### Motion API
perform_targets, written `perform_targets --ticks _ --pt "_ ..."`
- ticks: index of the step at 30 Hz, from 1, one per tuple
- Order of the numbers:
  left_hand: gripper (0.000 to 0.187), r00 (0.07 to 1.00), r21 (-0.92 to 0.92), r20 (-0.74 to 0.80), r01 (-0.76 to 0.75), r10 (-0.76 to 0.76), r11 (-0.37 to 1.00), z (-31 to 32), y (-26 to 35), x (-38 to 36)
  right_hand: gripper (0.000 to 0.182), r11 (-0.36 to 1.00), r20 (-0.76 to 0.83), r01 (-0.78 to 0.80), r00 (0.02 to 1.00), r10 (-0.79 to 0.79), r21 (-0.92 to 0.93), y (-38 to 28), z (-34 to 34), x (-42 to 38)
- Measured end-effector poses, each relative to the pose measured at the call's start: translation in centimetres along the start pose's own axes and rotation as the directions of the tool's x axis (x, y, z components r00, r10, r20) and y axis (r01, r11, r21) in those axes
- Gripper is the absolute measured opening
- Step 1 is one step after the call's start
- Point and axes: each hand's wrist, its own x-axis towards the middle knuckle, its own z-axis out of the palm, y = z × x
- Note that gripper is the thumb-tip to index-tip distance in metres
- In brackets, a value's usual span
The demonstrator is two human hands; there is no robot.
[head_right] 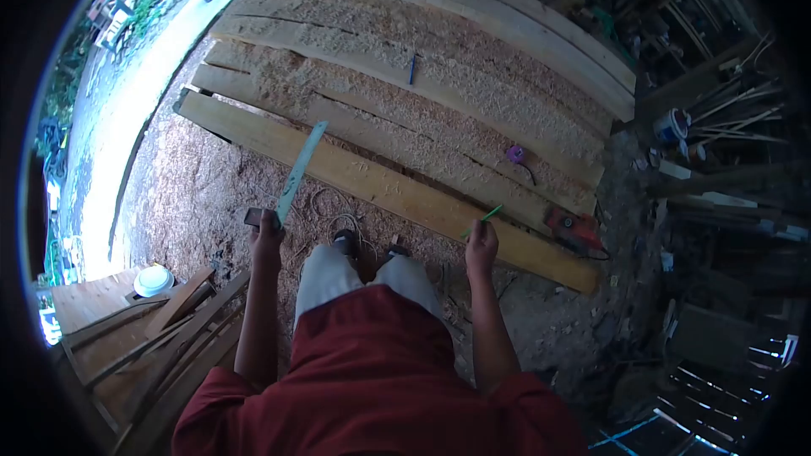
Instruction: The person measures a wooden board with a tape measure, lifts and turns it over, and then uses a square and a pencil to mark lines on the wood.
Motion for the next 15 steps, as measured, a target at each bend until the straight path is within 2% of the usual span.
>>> perform_targets --ticks 1,3,5,8,11,15 --pt "0.043 1.0 0.012 -0.019 -0.021 0.021 1.0 -0.6 1.0 0.1 0.034 0.997 -0.104 0.032 0.994 -0.025 0.069 -2.0 -0.2 -0.1" --pt "0.043 0.996 0.023 0.037 -0.08 0.079 0.997 -1.1 2.2 -0.6 0.038 0.997 -0.146 -0.012 0.989 0.023 0.079 -4.5 -0.9 -0.9" --pt "0.025 0.994 -0.067 -0.056 -0.101 0.097 0.993 0.2 3.6 -0.8 0.035 0.949 -0.167 -0.052 0.98 0.108 0.31 -6.1 -1.1 -0.7" --pt "0.022 0.995 -0.014 0.015 -0.098 0.098 0.995 0.2 4.4 0.9 0.032 0.954 -0.111 -0.064 0.989 0.101 0.294 -7.9 -1.5 0.0" --pt "0.019 0.998 -0.053 -0.012 -0.068 0.068 0.996 3.0 6.7 1.4 0.028 0.954 -0.081 -0.072 0.992 0.1 0.289 -8.2 -1.2 1.7" --pt "0.021 0.994 -0.119 0.084 -0.059 0.069 0.991 6.2 9.4 2.6 0.027 0.941 -0.03 -0.137 0.988 0.154 0.31 -9.8 1.2 3.5"
